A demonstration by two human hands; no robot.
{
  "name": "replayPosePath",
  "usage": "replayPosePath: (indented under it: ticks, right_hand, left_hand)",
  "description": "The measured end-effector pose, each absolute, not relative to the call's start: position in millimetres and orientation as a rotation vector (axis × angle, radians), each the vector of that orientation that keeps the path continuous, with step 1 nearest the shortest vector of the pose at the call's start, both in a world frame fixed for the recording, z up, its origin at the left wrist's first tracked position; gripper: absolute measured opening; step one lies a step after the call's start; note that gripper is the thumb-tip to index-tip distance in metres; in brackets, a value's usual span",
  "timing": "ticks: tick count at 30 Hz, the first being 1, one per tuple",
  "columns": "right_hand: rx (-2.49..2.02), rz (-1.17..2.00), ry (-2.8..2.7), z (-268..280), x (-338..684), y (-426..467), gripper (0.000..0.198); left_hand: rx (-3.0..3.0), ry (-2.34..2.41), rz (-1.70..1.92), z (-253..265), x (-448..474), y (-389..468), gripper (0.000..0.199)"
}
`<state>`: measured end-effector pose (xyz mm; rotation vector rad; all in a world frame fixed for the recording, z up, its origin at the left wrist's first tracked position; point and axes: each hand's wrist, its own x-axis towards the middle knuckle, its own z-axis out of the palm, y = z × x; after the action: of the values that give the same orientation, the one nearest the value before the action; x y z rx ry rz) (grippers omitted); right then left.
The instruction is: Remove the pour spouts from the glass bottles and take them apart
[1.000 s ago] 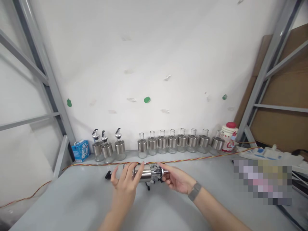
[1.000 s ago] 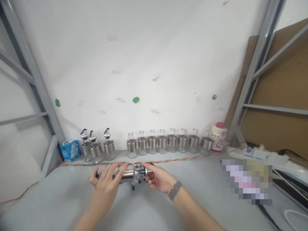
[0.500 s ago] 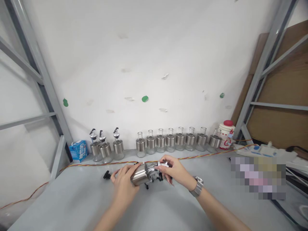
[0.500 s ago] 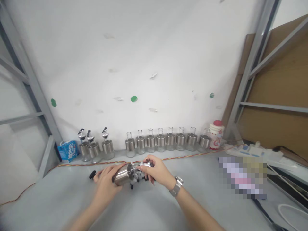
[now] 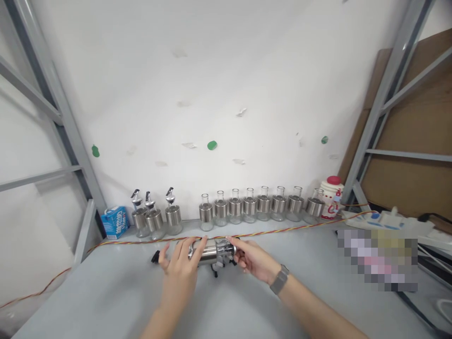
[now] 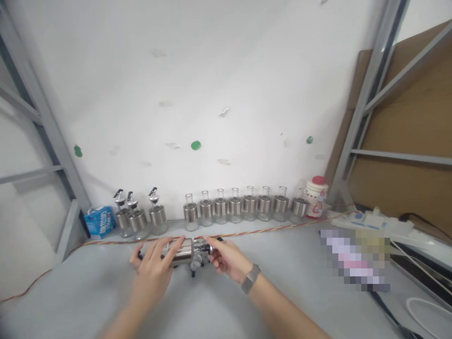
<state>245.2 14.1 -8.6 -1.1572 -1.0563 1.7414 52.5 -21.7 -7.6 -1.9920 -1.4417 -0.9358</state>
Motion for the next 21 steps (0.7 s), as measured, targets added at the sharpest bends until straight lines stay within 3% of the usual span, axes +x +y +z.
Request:
replayPosePath:
  ticks: [11,17,21]
  right_hand:
    - [-1.076,1.213,-1.471,6,251,9,0.036]
    - [-1.06,1.246,-1.524,2,255,17,0.039]
    - [-1.174,1.486,-1.31,-6,247,17,0.045]
  left_hand:
    - [-2.181,-1.702,-1.06,-11,49,-14,0.057]
    - [-2.11,-1.678,-1.056,-14,50,-15,0.057]
    - [-1.987,-1.586,-0.988,-9,46,-17,0.058]
